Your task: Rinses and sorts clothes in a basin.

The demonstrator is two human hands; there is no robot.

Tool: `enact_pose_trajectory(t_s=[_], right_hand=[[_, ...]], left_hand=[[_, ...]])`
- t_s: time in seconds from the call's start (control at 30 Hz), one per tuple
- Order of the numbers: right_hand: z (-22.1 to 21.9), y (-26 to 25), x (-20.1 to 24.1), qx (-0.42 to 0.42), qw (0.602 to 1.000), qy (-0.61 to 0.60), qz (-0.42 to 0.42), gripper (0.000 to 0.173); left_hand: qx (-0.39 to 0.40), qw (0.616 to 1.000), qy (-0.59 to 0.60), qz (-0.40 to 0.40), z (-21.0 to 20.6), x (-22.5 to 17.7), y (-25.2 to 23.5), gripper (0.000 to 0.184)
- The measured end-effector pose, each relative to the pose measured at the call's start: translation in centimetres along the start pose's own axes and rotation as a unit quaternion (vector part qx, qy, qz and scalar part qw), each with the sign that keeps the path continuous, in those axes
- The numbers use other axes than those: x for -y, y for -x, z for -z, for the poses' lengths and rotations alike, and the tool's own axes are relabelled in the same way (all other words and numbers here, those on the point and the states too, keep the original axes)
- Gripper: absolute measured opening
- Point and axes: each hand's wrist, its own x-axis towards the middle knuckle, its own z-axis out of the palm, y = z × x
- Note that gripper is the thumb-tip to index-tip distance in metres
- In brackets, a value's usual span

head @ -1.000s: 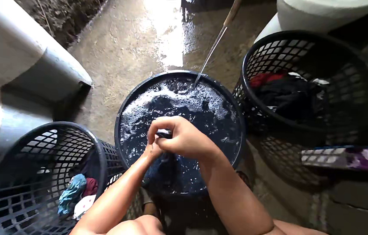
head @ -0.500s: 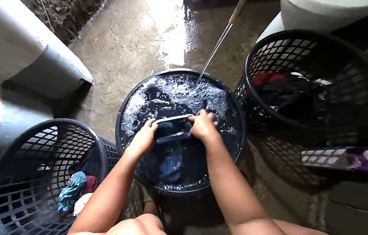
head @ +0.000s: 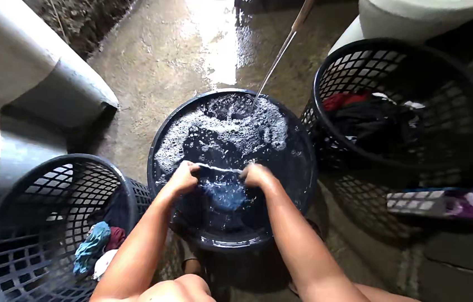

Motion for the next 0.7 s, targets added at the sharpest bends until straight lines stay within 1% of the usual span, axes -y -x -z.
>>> enact_pose_trajectory(t_s=[0.03, 0.1, 0.13, 0.17, 0.23, 0.3, 0.33, 0.37, 0.4, 0.43, 0.47, 0.5, 0.53, 0.57, 0.6, 0.63, 0.67, 0.7], right_hand=[[1.3, 0.9, 0.8, -0.024, 0.999, -0.023, -0.003, 0.031], [3.6, 3.2, 2.4, -0.12, 0.99, -0.069, 0.004, 0.023], [4.8, 4.8, 3.0, -0.167, 0.982, -0.089, 0.026, 0.022], [5.8, 6.6, 3.5, -0.215, 0.968, -0.112, 0.067, 0.024], [7.0, 10.4, 4.3, -0.313, 0.918, -0.165, 0.181, 0.032], [7.9, 13.2, 4.9, -0.364, 0.851, -0.238, 0.294, 0.039], [8.0, 14.0, 5.2, -0.364, 0.81, -0.286, 0.36, 0.038], [8.0, 14.7, 5.7, -0.347, 0.772, -0.328, 0.421, 0.035], [7.9, 15.0, 6.3, -0.326, 0.749, -0.343, 0.462, 0.043], [7.7, 15.0, 6.9, -0.315, 0.75, -0.327, 0.481, 0.064], [7.4, 14.4, 7.4, -0.317, 0.763, -0.298, 0.479, 0.077], [6.7, 13.3, 7.7, -0.327, 0.78, -0.273, 0.459, 0.068], [5.9, 11.7, 7.6, -0.34, 0.805, -0.25, 0.418, 0.046], [4.9, 9.8, 7.2, -0.344, 0.835, -0.231, 0.361, 0.026], [4.0, 7.7, 6.5, -0.326, 0.874, -0.211, 0.293, 0.019], [3.0, 5.5, 5.5, -0.283, 0.911, -0.201, 0.223, 0.023], [1.9, 3.4, 4.5, -0.233, 0.938, -0.199, 0.161, 0.029], [0.6, 1.5, 3.6, -0.186, 0.956, -0.198, 0.109, 0.036]], left_hand=[[-0.029, 0.999, 0.012, -0.015, 1.1, -0.5, 0.8, 0.042], [-0.094, 0.994, 0.024, -0.045, 3.4, -1.9, 2.7, 0.042], [-0.126, 0.99, 0.027, -0.062, 4.7, -2.6, 3.7, 0.042], [-0.158, 0.983, 0.032, -0.087, 5.9, -3.3, 5.0, 0.043], [-0.229, 0.96, 0.045, -0.154, 7.8, -5.0, 8.1, 0.046], [-0.305, 0.917, 0.082, -0.243, 8.6, -6.8, 10.9, 0.044], [-0.329, 0.887, 0.119, -0.3, 8.7, -7.6, 11.9, 0.042], [-0.334, 0.857, 0.16, -0.358, 8.6, -8.4, 12.4, 0.039], [-0.319, 0.83, 0.197, -0.412, 8.4, -9.2, 12.5, 0.034], [-0.289, 0.813, 0.228, -0.451, 8.0, -10.0, 12.3, 0.03], [-0.255, 0.812, 0.246, -0.465, 7.6, -10.5, 11.8, 0.028], [-0.232, 0.829, 0.236, -0.45, 6.8, -10.6, 11.1, 0.03], [-0.228, 0.864, 0.196, -0.403, 5.8, -10.3, 10.2, 0.032], [-0.22, 0.904, 0.144, -0.337, 4.6, -9.6, 9.2, 0.029], [-0.194, 0.939, 0.093, -0.268, 3.1, -8.7, 8.0, 0.034], [-0.15, 0.967, 0.063, -0.197, 1.4, -7.6, 6.7, 0.054], [-0.097, 0.986, 0.041, -0.126, -0.5, -6.6, 5.5, 0.08], [-0.041, 0.997, 0.02, -0.062, -2.6, -5.6, 4.5, 0.102]])
